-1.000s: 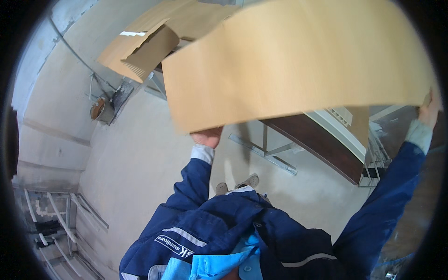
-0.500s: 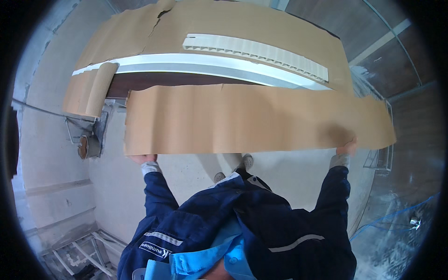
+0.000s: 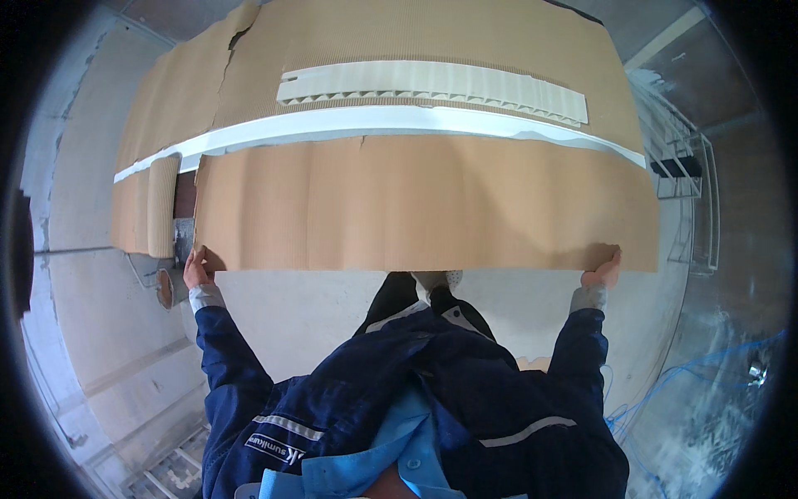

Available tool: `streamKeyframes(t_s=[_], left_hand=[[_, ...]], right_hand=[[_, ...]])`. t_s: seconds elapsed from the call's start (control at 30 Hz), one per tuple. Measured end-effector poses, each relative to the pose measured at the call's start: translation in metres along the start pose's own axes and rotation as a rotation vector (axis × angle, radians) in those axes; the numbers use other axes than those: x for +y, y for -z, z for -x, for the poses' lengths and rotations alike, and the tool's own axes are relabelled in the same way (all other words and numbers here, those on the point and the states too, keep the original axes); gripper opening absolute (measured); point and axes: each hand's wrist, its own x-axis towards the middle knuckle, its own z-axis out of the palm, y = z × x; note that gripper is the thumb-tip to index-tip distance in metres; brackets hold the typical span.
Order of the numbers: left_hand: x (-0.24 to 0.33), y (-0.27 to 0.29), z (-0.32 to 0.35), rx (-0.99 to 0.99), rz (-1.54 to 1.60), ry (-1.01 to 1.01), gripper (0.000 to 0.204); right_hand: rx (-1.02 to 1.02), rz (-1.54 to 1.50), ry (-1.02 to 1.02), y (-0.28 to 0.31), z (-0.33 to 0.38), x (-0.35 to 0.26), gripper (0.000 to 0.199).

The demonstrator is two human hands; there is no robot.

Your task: The person uses a green utility knife to cut a large piece of cardboard on the floor, then places the cut piece onto a curved wooden structure. They repeat the cutting and placement process with additional cardboard pieces, smoothing them onto the structure.

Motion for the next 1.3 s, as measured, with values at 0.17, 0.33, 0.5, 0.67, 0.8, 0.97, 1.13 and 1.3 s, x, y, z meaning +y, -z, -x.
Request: streamKeyframes(t_s=[0.17,0.33,0.5,0.67,0.8,0.97,1.13,1.3], left_hand=[[-0.019,-0.021,-0.062,0.017,-0.083,-0.017,0.033],[-0.022,-0.035,-0.087,0.08,-0.227,-0.123,0.037],[0.038,-0.106,-0.013,0.388,-0.836,-0.874,0.08],[0.037,-0.264,0.147,-0.401,-0.919,-1.126,0.086],[-0.003,-0.35,0.237,-0.717,-1.141,-1.158,0.113],[-0.03,-0.373,0.236,-0.554,-1.536,-0.9,0.105],[-0.044,-0.359,0.226,-0.5,-1.563,-0.953,0.1],[-0.047,-0.358,0.223,-0.501,-1.551,-0.979,0.098]], right_hand=[[-0.008,0.025,-0.134,0.008,0.017,0.014,0.032],[0.022,0.087,-0.169,0.019,0.013,0.017,0.041],[-0.045,0.086,-0.391,0.045,-0.009,0.014,0.063],[0.702,1.092,0.222,0.031,-0.016,0.0,0.106],[0.227,1.378,0.957,-0.029,-0.009,-0.014,0.103],[-0.058,1.625,0.815,-0.093,-0.025,-0.022,0.102],[-0.193,1.726,0.725,-0.097,-0.047,-0.029,0.1],[-0.065,1.667,0.728,-0.08,-0.102,-0.057,0.096]])
